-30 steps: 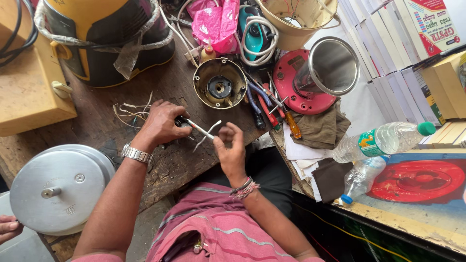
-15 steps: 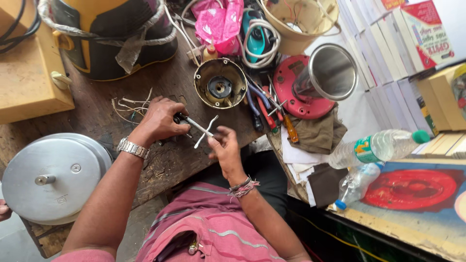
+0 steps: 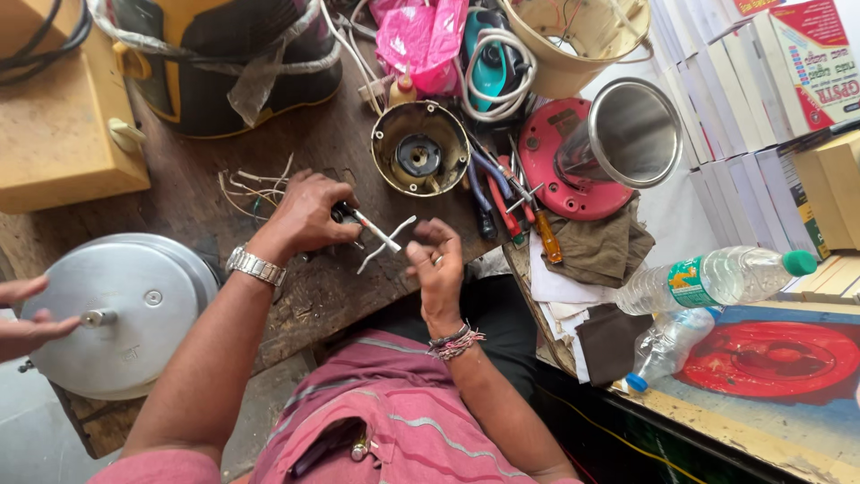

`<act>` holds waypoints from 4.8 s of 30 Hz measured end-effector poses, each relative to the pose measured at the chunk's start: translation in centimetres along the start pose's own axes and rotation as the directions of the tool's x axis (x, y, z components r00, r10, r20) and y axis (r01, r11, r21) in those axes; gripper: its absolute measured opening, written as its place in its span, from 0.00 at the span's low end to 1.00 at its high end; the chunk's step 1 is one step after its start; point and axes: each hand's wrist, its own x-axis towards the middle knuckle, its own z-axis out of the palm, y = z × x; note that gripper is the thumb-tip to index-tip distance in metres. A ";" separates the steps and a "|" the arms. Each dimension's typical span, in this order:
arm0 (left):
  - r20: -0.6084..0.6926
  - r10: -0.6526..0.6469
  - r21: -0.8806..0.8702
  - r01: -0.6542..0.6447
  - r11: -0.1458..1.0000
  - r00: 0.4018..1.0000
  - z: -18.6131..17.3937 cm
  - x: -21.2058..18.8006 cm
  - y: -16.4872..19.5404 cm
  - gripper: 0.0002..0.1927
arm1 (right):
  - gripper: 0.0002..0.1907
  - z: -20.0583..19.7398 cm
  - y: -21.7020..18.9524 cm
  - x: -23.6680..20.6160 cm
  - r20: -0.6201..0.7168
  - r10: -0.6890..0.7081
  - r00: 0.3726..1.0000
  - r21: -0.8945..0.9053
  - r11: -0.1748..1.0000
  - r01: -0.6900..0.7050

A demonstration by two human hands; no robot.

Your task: The person disassembles a small motor, removes the rotor, and uses a hammer to tap the rotor shaft. They then wipe the rotor with a cloth and place it back into the stator housing. The work is performed on a cluttered workbench with various tools and appliance parts visible.

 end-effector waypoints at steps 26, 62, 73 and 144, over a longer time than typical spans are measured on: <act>-0.020 0.037 0.001 -0.037 0.999 0.999 0.2 -0.1 -0.4 0.21 | 0.18 1.1 -1.3 -0.6 0.436 -0.524 0.732 -0.392 0.622 0.678; 0.005 0.028 0.020 -0.028 0.999 1.000 0.1 -0.2 -0.1 0.21 | 0.27 0.7 0.5 -0.4 0.123 0.265 0.956 -0.231 0.945 -0.232; 0.052 -0.022 0.032 0.020 0.999 0.998 -0.2 -0.1 0.2 0.19 | 0.22 -0.1 -0.1 -2.2 0.261 -0.520 0.813 -0.627 0.549 0.552; -0.014 0.030 0.008 -0.030 1.000 0.999 -0.1 0.3 0.1 0.21 | 0.15 -0.9 1.7 0.7 0.136 0.296 0.945 -0.206 0.942 -0.266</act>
